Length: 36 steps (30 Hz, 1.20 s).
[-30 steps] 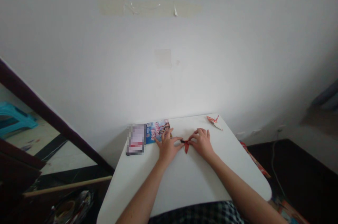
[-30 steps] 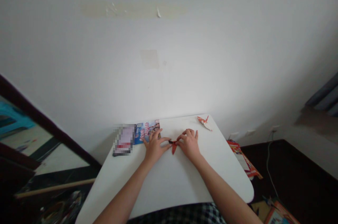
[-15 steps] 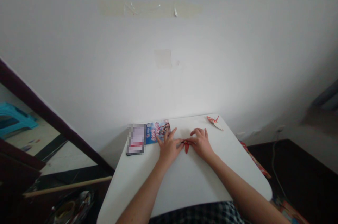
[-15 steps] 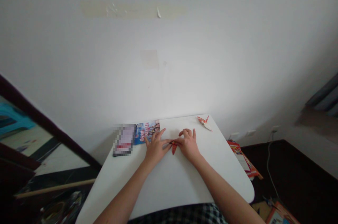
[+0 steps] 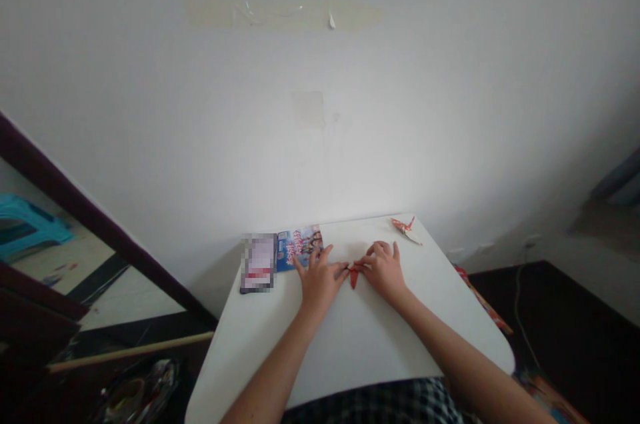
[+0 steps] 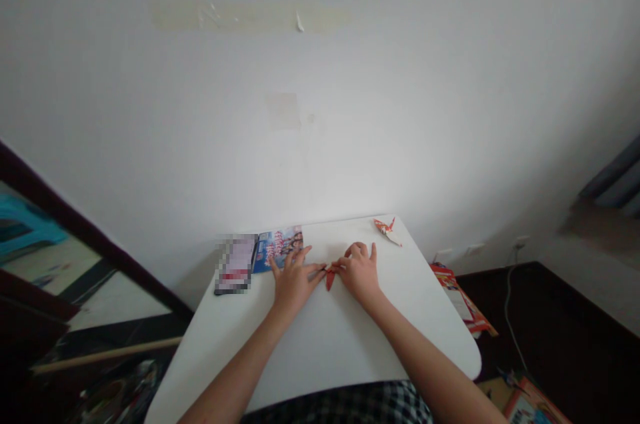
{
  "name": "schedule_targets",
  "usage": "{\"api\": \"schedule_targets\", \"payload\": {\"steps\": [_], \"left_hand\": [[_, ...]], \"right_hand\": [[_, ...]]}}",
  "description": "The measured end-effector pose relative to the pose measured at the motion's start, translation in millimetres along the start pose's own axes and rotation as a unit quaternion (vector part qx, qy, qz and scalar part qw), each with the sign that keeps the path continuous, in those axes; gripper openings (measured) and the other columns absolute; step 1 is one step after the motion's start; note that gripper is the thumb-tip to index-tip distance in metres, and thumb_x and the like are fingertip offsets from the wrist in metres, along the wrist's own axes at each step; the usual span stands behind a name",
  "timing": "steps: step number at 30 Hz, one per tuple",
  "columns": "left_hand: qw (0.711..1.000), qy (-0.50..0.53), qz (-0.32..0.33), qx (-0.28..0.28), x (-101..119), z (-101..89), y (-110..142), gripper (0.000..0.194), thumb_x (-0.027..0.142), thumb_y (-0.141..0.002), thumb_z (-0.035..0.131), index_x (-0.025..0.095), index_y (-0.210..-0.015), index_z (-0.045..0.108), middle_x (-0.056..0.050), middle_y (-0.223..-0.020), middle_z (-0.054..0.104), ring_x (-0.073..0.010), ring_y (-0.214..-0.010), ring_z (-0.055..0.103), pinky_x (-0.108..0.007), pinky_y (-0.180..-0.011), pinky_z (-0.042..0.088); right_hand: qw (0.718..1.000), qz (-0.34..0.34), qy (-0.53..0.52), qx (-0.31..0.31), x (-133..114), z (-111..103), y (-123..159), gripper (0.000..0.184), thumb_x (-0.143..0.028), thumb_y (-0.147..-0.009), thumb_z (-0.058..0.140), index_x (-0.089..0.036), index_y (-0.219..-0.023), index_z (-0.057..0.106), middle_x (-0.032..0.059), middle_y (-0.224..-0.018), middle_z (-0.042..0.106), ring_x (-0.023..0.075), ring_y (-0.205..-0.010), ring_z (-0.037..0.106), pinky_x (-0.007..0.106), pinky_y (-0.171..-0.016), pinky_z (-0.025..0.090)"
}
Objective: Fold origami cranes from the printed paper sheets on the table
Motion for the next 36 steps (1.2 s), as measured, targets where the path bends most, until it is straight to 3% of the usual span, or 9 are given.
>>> {"api": "schedule_targets", "payload": {"steps": [18, 23, 30, 36], "left_hand": [[0.998, 0.054, -0.034, 0.017, -8, -1.8, -2, 0.019, 0.044, -0.079, 0.078, 0.035, -0.094, 0.081, -0.003, -0.145, 0.060, -0.0368, -0.134, 0.047, -0.077, -0.117, 0.011], [0.996, 0.072, -0.035, 0.024, -12, 4.3, -5, 0.019, 0.046, -0.081, 0.075, 0.032, -0.093, 0.081, -0.004, -0.141, 0.062, -0.0376, -0.135, 0.047, -0.077, -0.117, 0.010], [0.994, 0.097, -0.038, 0.021, -20, 16.9, -9, 0.029, 0.042, -0.072, 0.084, 0.032, -0.099, 0.075, -0.006, -0.139, 0.062, -0.0332, -0.133, 0.049, -0.075, -0.117, 0.011], [0.995, 0.092, -0.035, 0.008, -18, 18.6, -10, 0.022, 0.040, -0.073, 0.083, 0.031, -0.092, 0.074, -0.003, -0.140, 0.061, -0.0336, -0.137, 0.046, -0.075, -0.117, 0.011]], "right_hand": [[0.999, 0.021, -0.036, 0.005, 8, 2, 0, 0.022, -0.044, -0.094, 0.062, -0.031, -0.089, 0.079, 0.0057, -0.111, 0.065, 0.0259, -0.122, 0.049, 0.062, -0.120, 0.016], [0.998, 0.018, -0.056, 0.006, 8, 3, 0, 0.021, -0.042, -0.094, 0.063, -0.031, -0.089, 0.079, 0.0061, -0.111, 0.066, 0.0264, -0.122, 0.049, 0.062, -0.119, 0.018], [0.997, 0.025, -0.073, 0.005, 7, 1, -1, 0.017, -0.040, -0.091, 0.067, -0.030, -0.088, 0.079, 0.0056, -0.111, 0.066, 0.0272, -0.122, 0.049, 0.061, -0.119, 0.019], [0.997, 0.022, -0.076, 0.009, 8, 3, -1, 0.016, -0.041, -0.091, 0.068, -0.029, -0.088, 0.078, 0.0065, -0.111, 0.066, 0.0278, -0.121, 0.050, 0.061, -0.118, 0.021]]}}
Point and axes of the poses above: each hand's wrist, its own y-axis away from the middle knuckle, its own z-axis out of the palm, x = y × z, the point moved 5 cm from there along -y, towards the middle knuckle
